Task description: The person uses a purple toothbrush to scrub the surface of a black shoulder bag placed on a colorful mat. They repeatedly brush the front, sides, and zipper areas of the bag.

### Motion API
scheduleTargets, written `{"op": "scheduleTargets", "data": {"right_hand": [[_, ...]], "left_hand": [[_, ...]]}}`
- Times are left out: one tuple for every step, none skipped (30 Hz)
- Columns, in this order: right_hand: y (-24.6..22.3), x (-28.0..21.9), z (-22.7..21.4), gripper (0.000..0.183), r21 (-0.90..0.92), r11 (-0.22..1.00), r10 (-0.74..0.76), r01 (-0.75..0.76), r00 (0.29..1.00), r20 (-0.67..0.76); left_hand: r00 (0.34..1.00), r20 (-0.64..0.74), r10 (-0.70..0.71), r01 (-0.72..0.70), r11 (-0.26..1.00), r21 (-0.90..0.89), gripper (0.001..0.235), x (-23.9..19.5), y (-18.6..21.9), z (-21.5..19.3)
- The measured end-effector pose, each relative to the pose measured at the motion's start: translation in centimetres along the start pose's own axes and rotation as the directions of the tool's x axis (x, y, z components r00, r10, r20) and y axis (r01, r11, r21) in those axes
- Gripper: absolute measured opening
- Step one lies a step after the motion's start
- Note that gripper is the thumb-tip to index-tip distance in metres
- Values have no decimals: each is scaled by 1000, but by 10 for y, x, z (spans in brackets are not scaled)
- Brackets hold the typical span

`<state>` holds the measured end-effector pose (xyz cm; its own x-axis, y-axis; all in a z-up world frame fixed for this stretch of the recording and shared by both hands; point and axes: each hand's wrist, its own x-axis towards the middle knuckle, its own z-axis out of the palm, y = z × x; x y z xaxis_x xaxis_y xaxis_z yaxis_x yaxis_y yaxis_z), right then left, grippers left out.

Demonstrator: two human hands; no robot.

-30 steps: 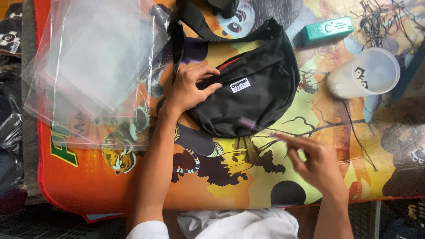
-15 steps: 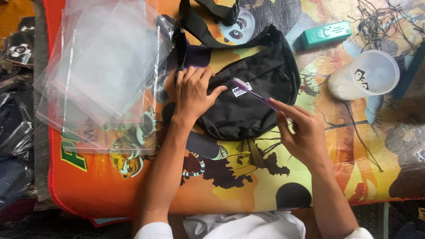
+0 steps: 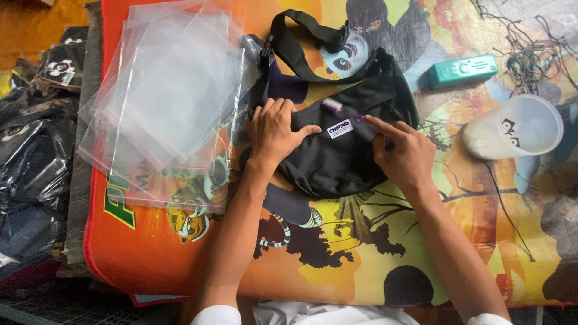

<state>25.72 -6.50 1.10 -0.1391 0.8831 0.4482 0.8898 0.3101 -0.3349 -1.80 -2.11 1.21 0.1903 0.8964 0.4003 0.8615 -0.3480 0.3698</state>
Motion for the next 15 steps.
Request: {"op": "scheduleTargets", "data": {"right_hand": [[-1,0,1,38,5,1000,-1,1,1000,1],[-1,0,1,42,-56,998,12,-15,999,-52],[-1,-1,2,46,-116,993,23,-36,994,-106],[1,1,3,46,-110,993,24,-36,994,-107],[4,2,4,43,-35,999,18,-23,991,-131],[8,3,4,40,41,999,14,-8,988,-155],[11,1,4,40,39,999,16,-10,988,-155],[14,-1,4,40,210,978,11,19,990,-143],[17,-3,4,40,376,925,1,48,992,-129],[17,-3,4,40,376,925,0,49,992,-127],[17,-3,4,35,367,926,-39,87,990,-135],[17,-3,4,30,357,926,-78,124,987,-143],[12,-1,0,30,359,925,-79,127,986,-146],[7,0,-5,27,326,935,-104,142,986,-132],[2,2,-9,24,292,943,-127,157,985,-121]], "left_hand": [[1000,1,-3,3,1000,5,57,-1,-1,0],[999,29,-29,29,999,-14,57,-1,-1,0],[997,58,-53,55,998,-31,57,-1,-2,0],[997,59,-54,56,998,-25,57,-1,-3,-2],[994,75,-80,83,995,-50,59,-1,-2,-3],[990,91,-104,111,991,-73,61,-1,-2,-4],[990,93,-103,110,991,-75,61,0,-2,-5],[989,107,-104,114,989,-90,62,1,-2,-6],[987,120,-109,122,987,-105,63,1,-3,-8],[986,121,-111,124,987,-106,63,2,-2,-8],[985,130,-109,123,986,-108,63,2,-1,-10],[984,140,-107,123,986,-110,63,3,0,-12],[985,137,-106,121,987,-107,63,2,-2,-10],[985,138,-106,120,988,-97,63,1,-4,-8],[985,137,-102,114,990,-86,63,2,-6,-7]]}}
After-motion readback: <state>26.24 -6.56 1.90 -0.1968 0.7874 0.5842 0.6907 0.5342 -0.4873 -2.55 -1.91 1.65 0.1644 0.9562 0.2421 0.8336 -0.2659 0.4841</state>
